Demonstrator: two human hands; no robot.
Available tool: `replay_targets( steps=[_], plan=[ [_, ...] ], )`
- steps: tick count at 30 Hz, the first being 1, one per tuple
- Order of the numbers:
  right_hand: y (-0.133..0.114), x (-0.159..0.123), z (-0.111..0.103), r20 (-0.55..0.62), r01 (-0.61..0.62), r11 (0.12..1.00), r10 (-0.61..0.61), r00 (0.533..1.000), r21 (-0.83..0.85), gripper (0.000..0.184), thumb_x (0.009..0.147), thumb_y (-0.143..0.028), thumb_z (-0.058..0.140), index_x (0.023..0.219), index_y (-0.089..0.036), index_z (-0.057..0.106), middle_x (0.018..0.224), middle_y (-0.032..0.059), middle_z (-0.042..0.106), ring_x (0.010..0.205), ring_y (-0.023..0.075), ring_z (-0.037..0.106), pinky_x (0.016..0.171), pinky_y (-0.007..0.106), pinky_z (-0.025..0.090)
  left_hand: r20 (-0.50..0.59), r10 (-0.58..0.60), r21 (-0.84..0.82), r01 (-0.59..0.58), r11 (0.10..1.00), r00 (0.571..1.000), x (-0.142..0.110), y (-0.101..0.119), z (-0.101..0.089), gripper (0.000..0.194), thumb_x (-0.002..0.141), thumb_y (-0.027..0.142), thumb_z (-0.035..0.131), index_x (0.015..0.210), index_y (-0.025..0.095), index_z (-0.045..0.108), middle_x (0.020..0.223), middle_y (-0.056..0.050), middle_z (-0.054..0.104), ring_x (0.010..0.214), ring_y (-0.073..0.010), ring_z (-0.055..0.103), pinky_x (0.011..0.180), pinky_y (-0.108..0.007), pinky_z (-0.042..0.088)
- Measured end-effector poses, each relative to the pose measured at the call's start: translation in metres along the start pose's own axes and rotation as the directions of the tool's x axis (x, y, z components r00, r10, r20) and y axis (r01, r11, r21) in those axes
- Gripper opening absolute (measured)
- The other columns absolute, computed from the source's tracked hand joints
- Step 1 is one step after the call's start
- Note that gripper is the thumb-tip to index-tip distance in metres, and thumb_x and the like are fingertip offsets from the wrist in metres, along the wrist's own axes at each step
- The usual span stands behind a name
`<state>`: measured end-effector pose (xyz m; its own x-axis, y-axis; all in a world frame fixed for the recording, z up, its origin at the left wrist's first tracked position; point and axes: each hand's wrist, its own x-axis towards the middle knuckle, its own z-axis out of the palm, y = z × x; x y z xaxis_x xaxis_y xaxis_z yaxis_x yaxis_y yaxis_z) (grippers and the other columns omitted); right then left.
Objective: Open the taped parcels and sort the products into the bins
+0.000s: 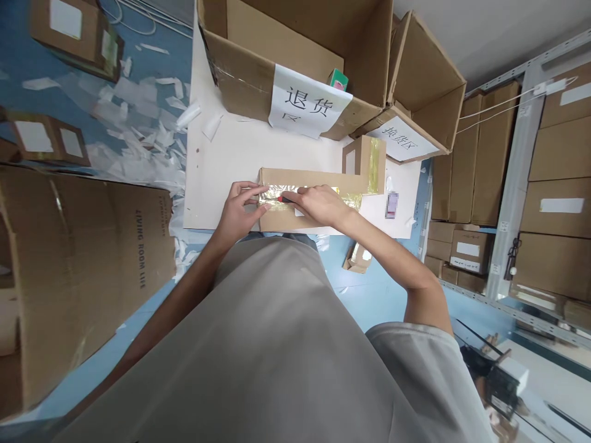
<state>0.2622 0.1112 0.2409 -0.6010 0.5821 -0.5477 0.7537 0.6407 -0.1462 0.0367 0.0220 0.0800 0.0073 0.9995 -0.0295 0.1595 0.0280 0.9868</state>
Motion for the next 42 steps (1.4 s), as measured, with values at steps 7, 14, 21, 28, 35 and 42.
replay_targets(
  steps=[7,14,21,28,35,42],
  plan=[
    [-0.008,0.004,-0.018,0.108,0.059,0.993,-0.048,0.993,-0.102,0.046,0.128,-0.037,0.039,0.164,-0.029,0.066,0.13,0.0117,0.087,0.104,0.029,0.08,0.079,0.035,0.042,0.008,-0.022,0.025,0.022,0.999,1.0,0.0,0.004,-0.003,0.046,0.099,0.032,0.081,0.144,0.028,0.083,0.143,-0.011,0.06,0.141,-0.0301,0.066,0.114,-0.046,0.071],
    [-0.018,0.019,-0.028,0.168,0.092,0.975,-0.058,0.984,-0.204,0.046,0.12,-0.015,0.049,0.159,-0.023,0.071,0.13,0.0163,0.088,0.113,0.0315,0.082,0.085,0.037,0.048,-0.022,-0.056,0.026,0.057,0.998,0.998,0.002,0.0,-0.005,0.051,0.098,0.045,0.081,0.145,0.025,0.083,0.146,-0.013,0.061,0.141,-0.0304,0.067,0.114,-0.046,0.07],
    [0.066,-0.039,-0.025,0.223,-0.036,0.969,0.092,0.97,-0.243,0.053,0.121,-0.017,0.046,0.163,-0.031,0.074,0.131,0.0154,0.088,0.119,0.0341,0.083,0.089,0.04,0.049,-0.089,-0.154,0.037,0.158,0.987,0.984,0.002,0.008,-0.001,0.052,0.096,0.052,0.081,0.14,0.025,0.085,0.146,-0.012,0.065,0.142,-0.0322,0.069,0.115,-0.047,0.069],
    [0.135,-0.079,-0.008,0.233,-0.104,0.964,0.162,0.959,-0.243,0.051,0.116,-0.007,0.047,0.154,-0.024,0.078,0.135,0.0183,0.087,0.121,0.0352,0.084,0.089,0.04,0.051,-0.274,-0.158,0.226,0.223,0.948,0.949,0.001,0.034,0.031,0.041,0.103,0.029,0.066,0.142,0.025,0.077,0.155,-0.014,0.067,0.15,-0.0323,0.066,0.125,-0.049,0.061],
    [0.148,-0.083,-0.011,0.219,-0.037,0.978,0.083,0.972,-0.204,0.052,0.114,-0.001,0.046,0.152,-0.017,0.077,0.138,0.0203,0.086,0.126,0.034,0.083,0.089,0.038,0.054,-0.528,-0.02,0.521,0.343,0.781,0.849,0.018,0.051,0.092,0.049,0.096,0.01,0.055,0.142,0.023,0.067,0.158,-0.019,0.064,0.161,-0.0363,0.057,0.141,-0.058,0.043],
    [0.203,-0.112,0.001,0.286,-0.077,0.987,0.114,0.951,-0.138,0.058,0.116,-0.008,0.047,0.164,-0.028,0.072,0.133,0.0163,0.088,0.124,0.035,0.082,0.091,0.039,0.051,-0.531,-0.051,0.572,0.402,0.715,0.846,0.018,0.059,0.102,0.043,0.099,0.011,0.054,0.142,0.016,0.062,0.166,-0.024,0.059,0.168,-0.0383,0.049,0.142,-0.058,0.038]
  ],
)
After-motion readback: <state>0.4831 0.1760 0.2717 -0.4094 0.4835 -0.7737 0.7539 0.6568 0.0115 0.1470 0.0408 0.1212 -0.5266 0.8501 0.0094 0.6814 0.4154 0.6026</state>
